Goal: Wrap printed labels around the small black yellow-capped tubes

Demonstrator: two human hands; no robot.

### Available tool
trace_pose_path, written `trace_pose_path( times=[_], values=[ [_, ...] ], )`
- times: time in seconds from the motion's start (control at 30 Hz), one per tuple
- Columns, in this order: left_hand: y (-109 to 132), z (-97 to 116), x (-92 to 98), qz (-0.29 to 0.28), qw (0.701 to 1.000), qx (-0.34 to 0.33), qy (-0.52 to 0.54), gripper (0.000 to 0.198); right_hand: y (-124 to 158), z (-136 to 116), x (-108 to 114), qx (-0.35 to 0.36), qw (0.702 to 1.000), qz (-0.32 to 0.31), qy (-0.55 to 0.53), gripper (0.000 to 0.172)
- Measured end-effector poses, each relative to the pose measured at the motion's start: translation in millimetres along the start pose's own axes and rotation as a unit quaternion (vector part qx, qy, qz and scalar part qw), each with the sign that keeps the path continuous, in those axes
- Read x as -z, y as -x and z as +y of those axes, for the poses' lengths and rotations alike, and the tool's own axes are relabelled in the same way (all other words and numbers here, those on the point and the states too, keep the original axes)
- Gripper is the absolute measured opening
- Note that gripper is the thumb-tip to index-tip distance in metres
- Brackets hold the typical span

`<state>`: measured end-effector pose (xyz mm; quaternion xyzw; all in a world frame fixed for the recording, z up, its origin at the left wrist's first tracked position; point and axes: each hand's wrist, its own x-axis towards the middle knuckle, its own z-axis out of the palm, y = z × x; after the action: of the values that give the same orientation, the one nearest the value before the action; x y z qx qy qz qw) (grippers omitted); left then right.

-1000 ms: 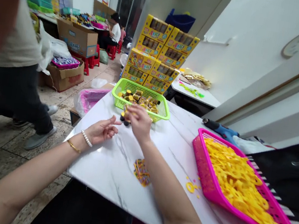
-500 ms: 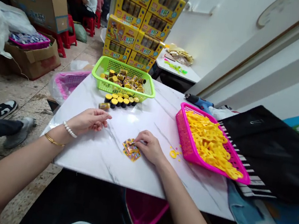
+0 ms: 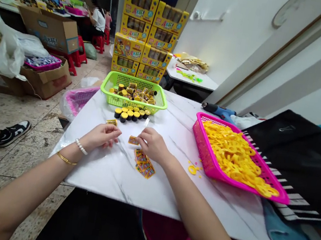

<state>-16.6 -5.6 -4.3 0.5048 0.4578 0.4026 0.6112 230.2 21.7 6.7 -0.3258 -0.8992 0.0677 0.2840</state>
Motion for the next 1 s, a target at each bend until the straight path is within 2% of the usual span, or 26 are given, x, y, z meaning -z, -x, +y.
trace_pose_path(
  times=[0.13,0.2,0.23,0.3,0.37,0.4,0.43,0.5,0.57,0.63,0.7,0.87,1.0],
  values=[
    [0,5,1.2,0.008,1.0,-0.018,0.009,0.041,-34,-19,-7,0.026,0.997,-0.008,-0.075,0.023],
    [-1,5,4.6,0.034,0.999,-0.021,0.025,0.036,-48,-24,-17,-0.05,0.983,-0.002,-0.176,0.02],
    [-2,5,6.3,0.052,0.998,-0.026,0.039,0.034,-52,-26,-23,-0.114,0.965,0.0,-0.237,0.029],
    [-3,4,8.6,0.083,0.993,-0.04,0.067,0.032,-59,-27,-34,-0.246,0.906,-0.005,-0.345,0.047],
    [-5,4,8.7,0.093,0.992,-0.042,0.079,0.031,-62,-29,-41,-0.309,0.86,-0.022,-0.404,0.053],
    [-5,4,8.1,0.095,0.992,-0.037,0.079,0.031,-63,-31,-43,-0.311,0.853,-0.025,-0.417,0.052],
    [-6,4,7.3,0.104,0.991,-0.035,0.076,0.031,-64,-33,-45,-0.303,0.854,-0.015,-0.423,0.052],
    [-5,4,5.9,0.161,0.982,-0.059,0.073,0.033,-69,-37,-48,-0.28,0.863,0.031,-0.419,0.053],
    [-3,5,5.1,0.239,0.961,-0.119,0.073,0.034,-75,-40,-51,-0.273,0.87,0.091,-0.401,0.057],
    [0,7,4.6,0.278,0.942,-0.174,0.072,0.036,-79,-42,-55,-0.272,0.874,0.132,-0.38,0.06],
    [2,8,3.8,0.273,0.94,-0.192,0.069,0.041,-80,-42,-58,-0.267,0.879,0.152,-0.364,0.059],
    [4,8,1.8,0.244,0.953,-0.17,0.054,0.044,-73,-44,-63,-0.231,0.907,0.161,-0.314,0.052],
    [4,9,4.0,0.301,0.934,-0.18,0.07,0.037,-71,-44,-61,-0.219,0.92,0.181,-0.268,0.048]
  ],
)
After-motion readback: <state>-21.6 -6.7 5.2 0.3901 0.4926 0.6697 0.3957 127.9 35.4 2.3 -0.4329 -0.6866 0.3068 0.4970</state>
